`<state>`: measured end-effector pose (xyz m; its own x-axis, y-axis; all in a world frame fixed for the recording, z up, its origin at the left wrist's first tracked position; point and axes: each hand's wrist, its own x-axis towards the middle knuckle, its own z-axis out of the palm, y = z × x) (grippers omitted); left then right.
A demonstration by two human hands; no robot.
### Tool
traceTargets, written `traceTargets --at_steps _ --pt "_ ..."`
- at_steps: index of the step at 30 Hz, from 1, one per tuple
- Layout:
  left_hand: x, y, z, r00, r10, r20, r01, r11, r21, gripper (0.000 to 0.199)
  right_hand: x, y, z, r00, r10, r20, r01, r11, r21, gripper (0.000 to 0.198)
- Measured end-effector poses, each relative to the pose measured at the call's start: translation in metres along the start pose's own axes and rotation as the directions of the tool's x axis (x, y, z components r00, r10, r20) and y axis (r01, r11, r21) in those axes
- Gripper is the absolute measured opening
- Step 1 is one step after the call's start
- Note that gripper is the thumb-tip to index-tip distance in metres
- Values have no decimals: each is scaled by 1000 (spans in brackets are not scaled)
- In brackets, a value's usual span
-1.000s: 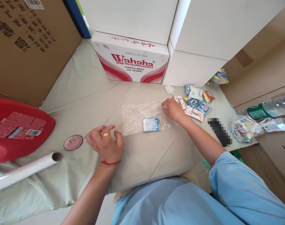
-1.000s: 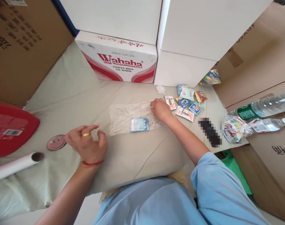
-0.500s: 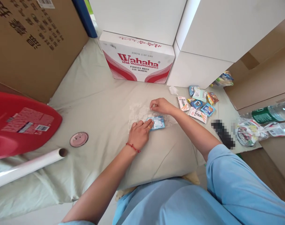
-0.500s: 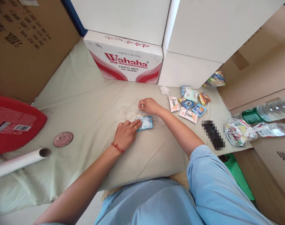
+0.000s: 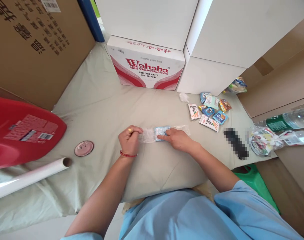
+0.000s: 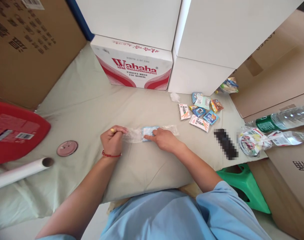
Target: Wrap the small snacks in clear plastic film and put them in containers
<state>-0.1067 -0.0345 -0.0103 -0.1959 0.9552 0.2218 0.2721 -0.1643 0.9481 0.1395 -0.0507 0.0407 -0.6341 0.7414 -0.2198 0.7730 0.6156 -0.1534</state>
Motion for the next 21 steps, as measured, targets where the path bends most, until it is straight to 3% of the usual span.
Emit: traceTargets --at_steps 2,4,6,9,13,17,21 --pt "6 -2 -3 977 -86 -198 77 996 -49 17 1 -7 0 1000 3 4 -3 999 -42 59" --pt "11 -1 -3 957 -114 -266 111 993 -30 23 1 -13 -1 1000 10 12 -9 997 -76 58" --pt "13 0 -1 975 -91 -205 112 990 89 32 1 -18 -2 1000 26 12 -25 995 -93 57" --pt "8 4 3 999 -49 17 40 933 357 45 1 -22 -1 999 54 5 -54 995 -81 57" --pt "3 9 2 968 -81 237 -67 827 558 71 -1 -20 8 996 80 -47 -80 997 4 52" --pt "9 13 -7 940 -180 290 -1 848 530 52 -5 -17 26 977 126 -170 -108 988 115 46" --pt "13 15 -11 939 -254 234 114 868 483 36 -5 -15 42 950 146 -276 -100 979 175 48"
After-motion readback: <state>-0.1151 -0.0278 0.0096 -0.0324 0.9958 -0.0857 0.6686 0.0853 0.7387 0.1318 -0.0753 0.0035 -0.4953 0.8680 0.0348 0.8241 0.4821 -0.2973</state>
